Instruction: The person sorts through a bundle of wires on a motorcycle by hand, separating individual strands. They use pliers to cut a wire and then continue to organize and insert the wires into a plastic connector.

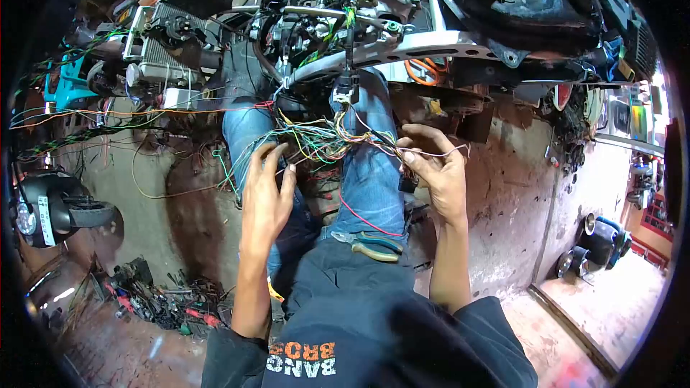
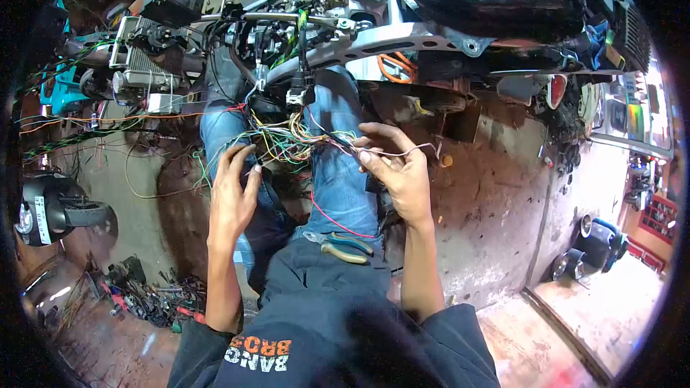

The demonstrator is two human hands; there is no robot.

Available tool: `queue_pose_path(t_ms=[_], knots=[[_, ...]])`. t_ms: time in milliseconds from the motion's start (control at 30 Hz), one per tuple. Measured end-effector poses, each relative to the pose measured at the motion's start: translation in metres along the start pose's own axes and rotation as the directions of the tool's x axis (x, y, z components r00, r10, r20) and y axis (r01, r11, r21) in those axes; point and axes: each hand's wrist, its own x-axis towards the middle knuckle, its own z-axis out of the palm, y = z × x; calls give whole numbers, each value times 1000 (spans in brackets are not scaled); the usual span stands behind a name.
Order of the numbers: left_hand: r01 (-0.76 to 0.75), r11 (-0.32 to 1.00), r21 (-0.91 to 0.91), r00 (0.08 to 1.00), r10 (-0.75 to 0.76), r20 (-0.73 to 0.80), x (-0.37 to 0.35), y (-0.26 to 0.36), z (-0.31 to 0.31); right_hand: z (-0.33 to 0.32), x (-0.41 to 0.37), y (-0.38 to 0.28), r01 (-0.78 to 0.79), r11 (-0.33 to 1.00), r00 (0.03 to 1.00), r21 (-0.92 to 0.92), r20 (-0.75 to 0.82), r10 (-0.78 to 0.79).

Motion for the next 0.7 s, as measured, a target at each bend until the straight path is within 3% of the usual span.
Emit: queue_pose_path(t_ms=[100,167,233,300,367,500,567,633,700], knots=[[-162,986,-31,980,157,-123,-2,30,-3,-1,-6,0,-55,998,998,-33,-24,54],[-168,952,-257,985,153,-78,-7,49,-1,-7,-23,7,-129,984,990,-126,-67,122],[-269,950,-155,958,249,-142,-8,60,5,-4,-42,0,-176,851,980,-494,-5,200],[-246,964,-99,958,226,-179,-10,68,13,5,-59,-9,54,607,946,-793,234,223],[-271,944,-189,954,238,-184,-9,70,20,14,-78,4,270,491,900,-828,399,178],[-100,839,-535,989,140,36,-9,85,31,31,-95,46,428,268,828,-863,493,267],[-127,822,-555,984,177,37,-10,86,43,26,-100,85,521,164,808,-838,546,222],[-102,830,-548,988,150,43,-10,84,56,34,-108,90,481,36,829,-876,467,309],[-220,857,-467,973,229,-38,-4,82,59,40,-112,84,476,-54,818,-878,419,394]])
